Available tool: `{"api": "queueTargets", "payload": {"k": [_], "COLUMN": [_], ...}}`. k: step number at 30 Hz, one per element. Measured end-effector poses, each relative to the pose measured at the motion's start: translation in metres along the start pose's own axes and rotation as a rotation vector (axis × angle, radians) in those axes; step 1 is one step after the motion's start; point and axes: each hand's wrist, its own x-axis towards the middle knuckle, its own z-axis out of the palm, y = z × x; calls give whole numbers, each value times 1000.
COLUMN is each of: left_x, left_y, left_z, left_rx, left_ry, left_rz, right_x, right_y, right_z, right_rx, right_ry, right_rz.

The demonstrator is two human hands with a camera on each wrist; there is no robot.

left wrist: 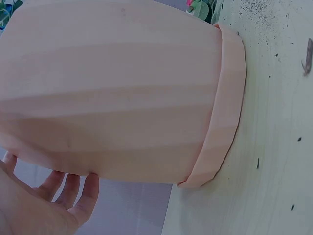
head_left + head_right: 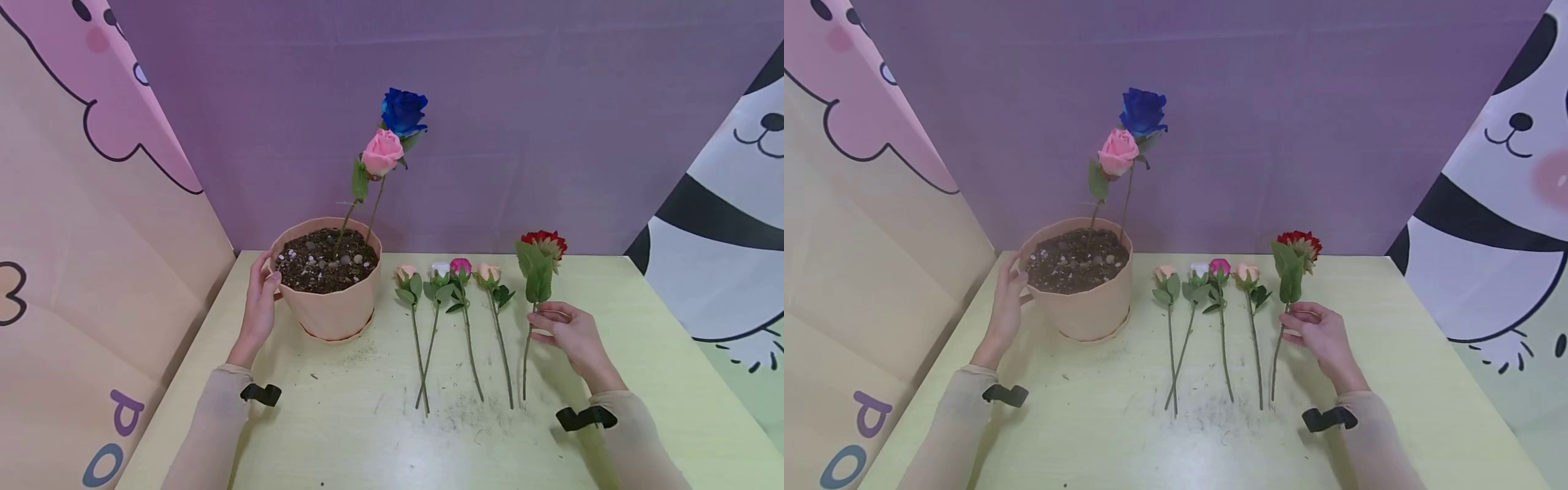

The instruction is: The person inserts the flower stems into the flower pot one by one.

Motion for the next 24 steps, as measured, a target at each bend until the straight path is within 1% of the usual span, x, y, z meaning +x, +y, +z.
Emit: {"api": "queueTargets", "payload": {"k": [5,10,18,22,24], "left_x": [1,1,0,0,0], "left_y": [0,1,0,0,0], "left_z": [0,-1,0,0,0], "left_rx": [-5,10,6,7,3], "left_ry": [3,5,9,10,10], "left_rz": [7,6,-2,-2,-1], "right_x": [0,-3,-7,-6,-6], "right_y": [-12,-25,-38,-43,-46], "right_z": [2,7,18,24,27], "right_rx": [202,311,427,439,422], "right_ry": [50,69,58,71,73], "right_rz": [-83,-137,-198,-223,-247]}}
